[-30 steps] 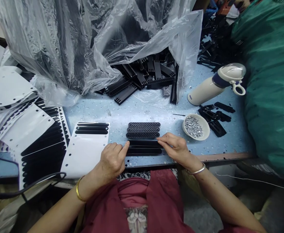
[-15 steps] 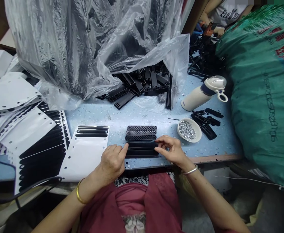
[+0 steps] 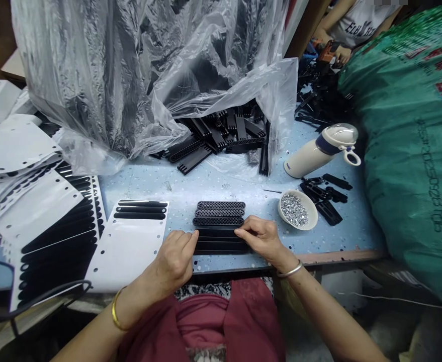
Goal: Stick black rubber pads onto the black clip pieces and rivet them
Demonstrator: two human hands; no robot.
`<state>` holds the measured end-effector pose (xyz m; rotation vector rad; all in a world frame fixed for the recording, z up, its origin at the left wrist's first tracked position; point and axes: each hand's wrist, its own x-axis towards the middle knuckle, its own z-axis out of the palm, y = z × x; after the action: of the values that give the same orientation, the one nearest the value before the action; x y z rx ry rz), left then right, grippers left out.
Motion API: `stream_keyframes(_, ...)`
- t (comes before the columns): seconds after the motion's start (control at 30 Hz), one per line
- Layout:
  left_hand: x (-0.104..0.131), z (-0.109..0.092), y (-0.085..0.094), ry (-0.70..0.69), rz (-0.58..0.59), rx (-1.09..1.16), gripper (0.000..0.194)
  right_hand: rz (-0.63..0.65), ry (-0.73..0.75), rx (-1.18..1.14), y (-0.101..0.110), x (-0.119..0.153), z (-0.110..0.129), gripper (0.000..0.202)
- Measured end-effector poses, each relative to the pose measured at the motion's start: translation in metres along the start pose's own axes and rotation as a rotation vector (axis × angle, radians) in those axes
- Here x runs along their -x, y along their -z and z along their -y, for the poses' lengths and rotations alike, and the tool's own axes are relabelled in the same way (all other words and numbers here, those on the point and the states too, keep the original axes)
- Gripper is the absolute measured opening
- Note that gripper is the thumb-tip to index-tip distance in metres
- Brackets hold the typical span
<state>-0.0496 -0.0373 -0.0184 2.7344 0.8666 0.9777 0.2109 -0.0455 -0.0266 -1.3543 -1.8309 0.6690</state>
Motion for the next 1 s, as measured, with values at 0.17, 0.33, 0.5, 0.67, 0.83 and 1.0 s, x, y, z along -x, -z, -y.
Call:
stream_keyframes(0.17, -0.002, 0.002, 0.000, -0.014, 0.002, 0.025, 0.067, -0.071, 0.016, 0.093, -0.008, 0.002, -0.001, 0.033)
stream_keyframes(0.33, -0.001, 0.000, 0.001, -0.011, 0.020, 0.018, 0.066, -0.077, -0.084, 0.009, -0.003, 0.002, 0.004, 0.037)
stream_keyframes(0.5, 0.003, -0.001, 0.000, -0.004, 0.022, 0.005, 0.065, 0.019, -0.214, -0.201, 0.006, 0.003, 0.010, 0.031)
stream_keyframes(0.67, 0.006, 0.000, -0.004, 0.001, 0.028, 0.011, 0.064, -0.054, -0.131, -0.037, -0.005, 0.002, 0.009, 0.019)
stream_keyframes(0.83, 0.008, 0.001, -0.005, -0.004, 0.013, 0.021, 0.062, -0.085, -0.096, -0.005, -0.016, -0.003, 0.007, 0.033)
stream_keyframes(1.0, 0.004, -0.003, -0.003, 0.042, -0.033, 0.102, 0.052, -0.110, -0.266, -0.029, -0.010, -0.002, 0.005, 0.039)
